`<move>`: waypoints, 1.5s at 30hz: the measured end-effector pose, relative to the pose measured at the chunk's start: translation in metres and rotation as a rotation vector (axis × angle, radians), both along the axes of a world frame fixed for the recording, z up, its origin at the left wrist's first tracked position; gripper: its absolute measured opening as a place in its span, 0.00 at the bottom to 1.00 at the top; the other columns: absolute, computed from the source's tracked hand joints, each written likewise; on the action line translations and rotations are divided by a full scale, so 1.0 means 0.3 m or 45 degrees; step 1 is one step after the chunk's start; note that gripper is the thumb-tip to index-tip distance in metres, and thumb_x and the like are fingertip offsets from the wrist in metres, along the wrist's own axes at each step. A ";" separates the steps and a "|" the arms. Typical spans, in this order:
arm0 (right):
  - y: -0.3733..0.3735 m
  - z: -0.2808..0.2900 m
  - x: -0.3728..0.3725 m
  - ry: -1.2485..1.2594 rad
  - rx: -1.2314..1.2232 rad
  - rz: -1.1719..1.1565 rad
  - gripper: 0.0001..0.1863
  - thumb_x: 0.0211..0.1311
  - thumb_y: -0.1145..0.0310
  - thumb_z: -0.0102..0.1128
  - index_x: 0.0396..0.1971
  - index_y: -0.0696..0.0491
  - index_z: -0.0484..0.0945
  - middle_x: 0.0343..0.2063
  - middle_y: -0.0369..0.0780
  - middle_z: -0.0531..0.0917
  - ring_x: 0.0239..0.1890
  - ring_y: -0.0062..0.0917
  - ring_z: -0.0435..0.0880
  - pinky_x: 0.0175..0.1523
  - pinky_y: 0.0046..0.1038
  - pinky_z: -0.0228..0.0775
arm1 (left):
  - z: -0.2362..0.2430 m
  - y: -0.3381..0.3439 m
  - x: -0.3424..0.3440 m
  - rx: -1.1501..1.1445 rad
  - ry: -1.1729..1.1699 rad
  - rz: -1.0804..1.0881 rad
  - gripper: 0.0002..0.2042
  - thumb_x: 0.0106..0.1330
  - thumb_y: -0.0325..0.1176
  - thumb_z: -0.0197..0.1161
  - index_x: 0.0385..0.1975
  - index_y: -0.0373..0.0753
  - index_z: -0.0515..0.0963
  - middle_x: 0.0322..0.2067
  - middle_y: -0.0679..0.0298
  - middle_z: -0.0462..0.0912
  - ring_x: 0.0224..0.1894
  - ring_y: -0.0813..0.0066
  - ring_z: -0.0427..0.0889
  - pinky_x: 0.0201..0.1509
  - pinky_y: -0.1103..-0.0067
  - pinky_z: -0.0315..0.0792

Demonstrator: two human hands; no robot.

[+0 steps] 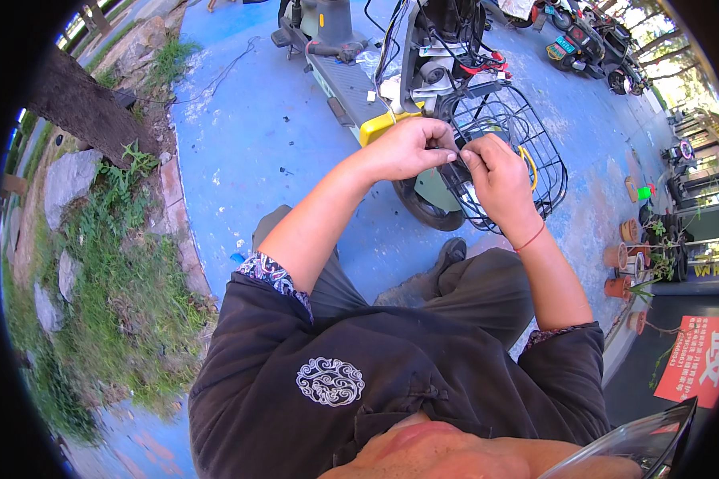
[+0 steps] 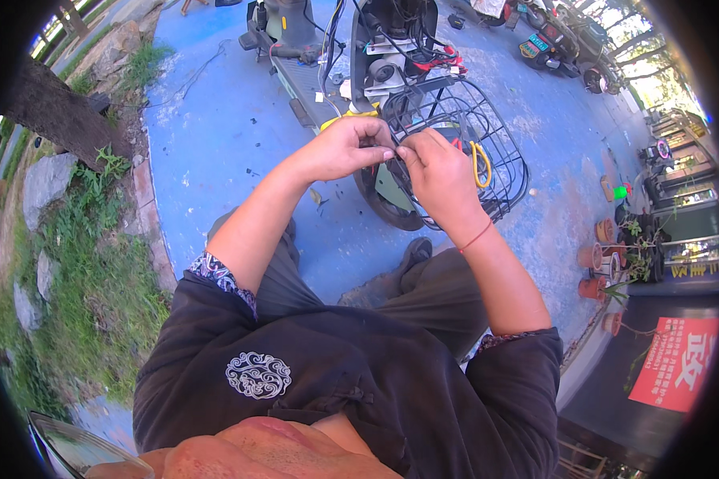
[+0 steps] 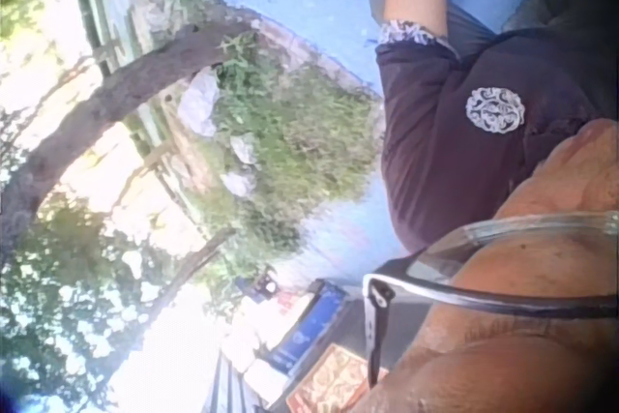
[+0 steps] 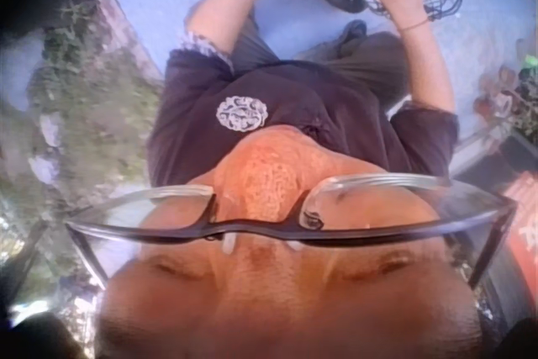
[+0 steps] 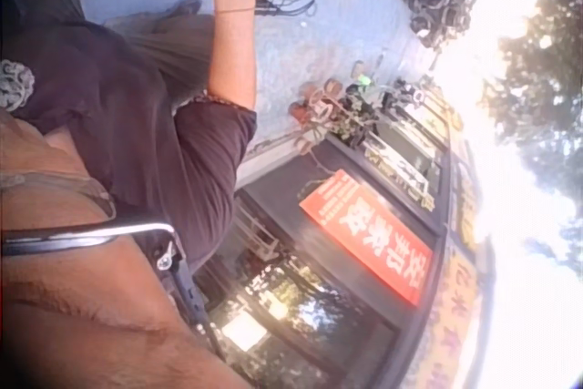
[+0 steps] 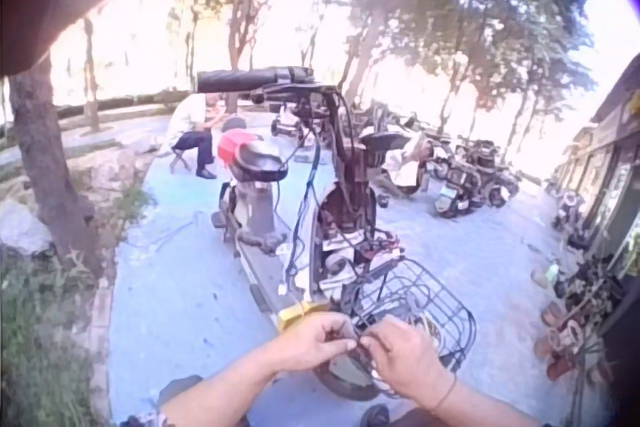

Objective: The person works on the wiring of an electric scooter, stripping insulation from several wires with red-handled pliers and twisting the exposed ends. The person handles multiple wires and tools while seated on a stool in an outdoor repair area.

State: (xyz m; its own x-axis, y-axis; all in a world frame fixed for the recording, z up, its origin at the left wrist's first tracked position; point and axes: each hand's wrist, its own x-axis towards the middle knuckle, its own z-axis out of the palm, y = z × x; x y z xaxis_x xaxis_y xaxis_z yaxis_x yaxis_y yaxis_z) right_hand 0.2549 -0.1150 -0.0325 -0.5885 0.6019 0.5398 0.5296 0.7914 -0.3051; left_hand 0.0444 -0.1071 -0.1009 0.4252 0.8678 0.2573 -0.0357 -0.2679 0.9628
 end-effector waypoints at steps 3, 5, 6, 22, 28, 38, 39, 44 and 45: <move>-0.003 -0.018 -0.001 0.047 -0.344 -0.126 0.09 0.69 0.69 0.63 0.31 0.59 0.80 0.25 0.43 0.81 0.26 0.32 0.81 0.33 0.32 0.71 | -0.019 0.008 0.013 0.148 0.078 0.138 0.04 0.64 0.25 0.70 0.33 0.34 0.81 0.29 0.67 0.82 0.34 0.79 0.80 0.40 0.78 0.75; 0.002 -0.025 0.005 0.118 -0.667 -0.194 0.12 0.72 0.67 0.61 0.31 0.60 0.80 0.22 0.41 0.79 0.25 0.26 0.79 0.32 0.29 0.69 | -0.021 0.009 0.021 0.291 0.125 0.220 0.06 0.59 0.26 0.72 0.31 0.35 0.82 0.28 0.61 0.85 0.32 0.72 0.85 0.40 0.74 0.78; 0.005 -0.028 0.009 0.180 -0.854 -0.213 0.13 0.74 0.66 0.59 0.30 0.60 0.79 0.21 0.38 0.78 0.24 0.22 0.78 0.31 0.28 0.68 | -0.021 0.009 0.023 0.313 0.140 0.228 0.06 0.58 0.26 0.72 0.31 0.35 0.82 0.28 0.61 0.85 0.33 0.71 0.85 0.40 0.74 0.78; -0.006 0.026 0.020 -0.069 0.077 0.133 0.06 0.58 0.76 0.69 0.35 0.56 0.82 0.30 0.42 0.82 0.31 0.39 0.84 0.36 0.35 0.76 | 0.026 -0.019 0.011 0.022 0.093 -0.013 0.06 0.76 0.30 0.61 0.41 0.34 0.81 0.29 0.70 0.82 0.31 0.84 0.77 0.36 0.81 0.74; -0.023 -0.001 0.015 0.004 -0.118 -0.030 0.06 0.65 0.71 0.67 0.33 0.58 0.81 0.28 0.45 0.83 0.31 0.42 0.84 0.35 0.38 0.74 | 0.018 -0.020 0.005 0.150 0.142 0.068 0.04 0.68 0.26 0.68 0.35 0.34 0.81 0.28 0.69 0.83 0.33 0.83 0.80 0.38 0.79 0.75; -0.039 -0.054 0.018 0.223 -0.923 -0.279 0.16 0.73 0.64 0.59 0.28 0.61 0.81 0.21 0.49 0.81 0.24 0.41 0.82 0.33 0.38 0.71 | 0.018 -0.020 0.029 0.388 0.309 0.187 0.05 0.58 0.24 0.72 0.30 0.34 0.81 0.29 0.62 0.84 0.34 0.69 0.83 0.41 0.74 0.76; -0.045 -0.050 0.029 0.159 -0.839 -0.294 0.16 0.73 0.64 0.59 0.29 0.61 0.81 0.22 0.49 0.81 0.24 0.39 0.82 0.33 0.37 0.71 | 0.014 -0.021 0.025 0.387 0.324 0.135 0.05 0.58 0.24 0.72 0.31 0.34 0.82 0.30 0.62 0.84 0.35 0.69 0.84 0.41 0.74 0.77; -0.177 0.007 0.064 0.249 -0.575 -0.258 0.11 0.71 0.67 0.61 0.36 0.61 0.83 0.25 0.47 0.83 0.27 0.34 0.85 0.35 0.31 0.74 | 0.018 -0.040 -0.025 0.535 0.678 -0.088 0.12 0.58 0.29 0.71 0.43 0.38 0.85 0.44 0.59 0.86 0.42 0.62 0.86 0.50 0.67 0.77; -0.211 0.005 0.090 0.317 -0.580 -0.240 0.10 0.70 0.68 0.62 0.36 0.61 0.83 0.25 0.47 0.84 0.27 0.35 0.86 0.36 0.31 0.75 | 0.023 -0.055 -0.026 0.595 0.776 -0.115 0.14 0.58 0.30 0.71 0.44 0.38 0.86 0.46 0.59 0.86 0.44 0.60 0.85 0.52 0.64 0.76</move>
